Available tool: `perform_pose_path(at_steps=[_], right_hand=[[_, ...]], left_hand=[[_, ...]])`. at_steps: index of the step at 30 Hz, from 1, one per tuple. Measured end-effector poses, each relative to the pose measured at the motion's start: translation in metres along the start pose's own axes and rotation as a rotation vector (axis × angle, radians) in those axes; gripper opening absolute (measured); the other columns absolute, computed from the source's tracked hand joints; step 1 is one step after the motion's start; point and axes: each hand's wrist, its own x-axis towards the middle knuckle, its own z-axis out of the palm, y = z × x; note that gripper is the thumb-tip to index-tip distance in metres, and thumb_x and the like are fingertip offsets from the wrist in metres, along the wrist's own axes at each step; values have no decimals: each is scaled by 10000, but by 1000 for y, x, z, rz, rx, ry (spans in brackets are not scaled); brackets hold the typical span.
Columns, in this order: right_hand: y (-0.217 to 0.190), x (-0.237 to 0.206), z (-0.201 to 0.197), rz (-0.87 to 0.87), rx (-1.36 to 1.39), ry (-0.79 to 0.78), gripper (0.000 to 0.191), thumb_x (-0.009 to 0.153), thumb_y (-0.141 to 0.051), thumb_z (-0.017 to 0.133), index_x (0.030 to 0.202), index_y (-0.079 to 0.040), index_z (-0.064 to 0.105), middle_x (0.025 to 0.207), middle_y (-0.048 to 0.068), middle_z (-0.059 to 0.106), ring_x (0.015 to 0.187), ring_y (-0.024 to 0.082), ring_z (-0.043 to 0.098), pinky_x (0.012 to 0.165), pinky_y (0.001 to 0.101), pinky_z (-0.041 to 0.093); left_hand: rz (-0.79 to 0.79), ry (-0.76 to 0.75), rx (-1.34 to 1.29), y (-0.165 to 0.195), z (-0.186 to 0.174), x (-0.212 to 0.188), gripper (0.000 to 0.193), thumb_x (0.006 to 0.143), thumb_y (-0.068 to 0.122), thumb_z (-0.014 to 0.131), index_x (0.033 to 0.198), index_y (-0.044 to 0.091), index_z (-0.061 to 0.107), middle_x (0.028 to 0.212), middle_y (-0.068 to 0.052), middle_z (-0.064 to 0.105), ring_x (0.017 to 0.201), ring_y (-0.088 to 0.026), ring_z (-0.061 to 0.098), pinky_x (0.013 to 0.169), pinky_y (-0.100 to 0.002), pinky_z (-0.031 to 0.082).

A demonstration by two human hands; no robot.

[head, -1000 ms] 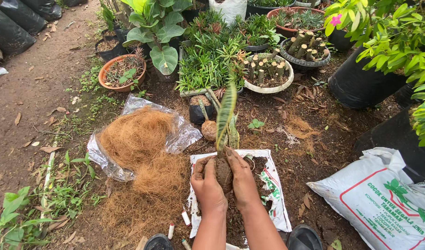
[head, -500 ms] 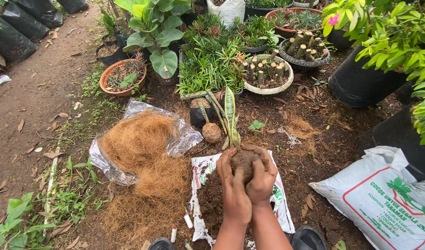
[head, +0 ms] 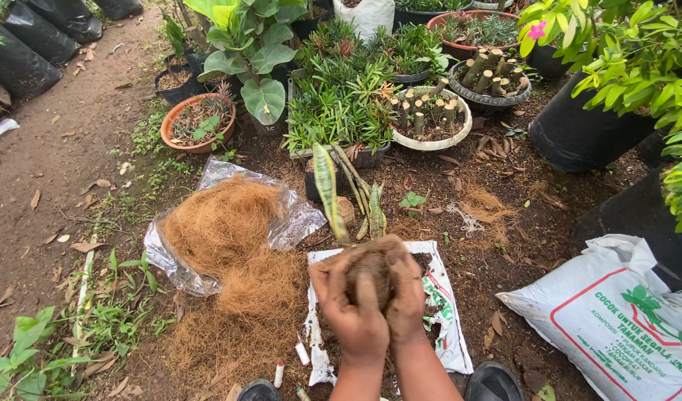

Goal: The person packs soil around the roots of a snake plant and then handles a pile of coconut coir. The person works with their hands, pressing soil into the root ball and later pulling apart the coir fibers.

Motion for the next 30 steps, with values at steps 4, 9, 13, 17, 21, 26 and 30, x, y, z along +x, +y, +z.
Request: perform_pose_path(at_steps=[4,9,13,17,21,26,30], right_hand=[[-10,-3,33,8,-332,-21,403,1018,-286,565,1272,26,565,1177,147,656,1071,225,668,953,357,576],[-22,-4,52,-335,-901,18,442,1047,-335,499,1144,56,679,1095,153,708,1046,249,704,941,353,552],[-16,2,38,-390,-874,35,399,1014,-294,476,1009,34,704,968,117,697,924,212,702,836,310,572],[-14,-12,19,-233,-647,105,336,1012,-217,499,1024,68,676,926,147,666,869,234,632,798,325,522],[-10,0,22,-133,-308,221,311,1019,-204,526,1131,70,622,1081,161,648,1021,250,641,927,365,549],[-22,-5,39,-7,-247,108,585,1029,-404,446,1435,3,554,1439,194,605,1337,297,578,1154,401,443],[-27,-7,44,-168,-610,-80,622,1066,-424,472,1493,22,550,1542,239,561,1528,396,375,1248,498,320]], left_hand=[[-107,103,-153,-2,-14,13,275,952,205,569,1032,-28,689,1022,-101,545,934,-227,608,873,-380,575],[21,31,-180,-2,-23,19,272,983,182,530,985,-60,655,972,-101,587,931,-197,598,872,-321,523],[-103,17,-363,-3,-16,22,271,972,198,529,992,-58,615,961,-116,592,908,-219,607,819,-367,542],[-172,37,-345,7,-12,0,277,1002,199,520,1066,-57,603,998,-146,624,950,-236,628,869,-380,551],[-225,-31,-512,15,0,4,406,915,218,498,1236,-4,609,1145,-132,685,1100,-234,679,987,-365,582],[-393,25,-361,14,-1,8,389,907,220,591,1209,-25,599,1129,-127,670,992,-256,714,877,-442,649],[-182,84,-270,-4,-17,16,327,1005,210,590,1136,-67,706,1016,-144,761,962,-239,763,911,-372,626]])
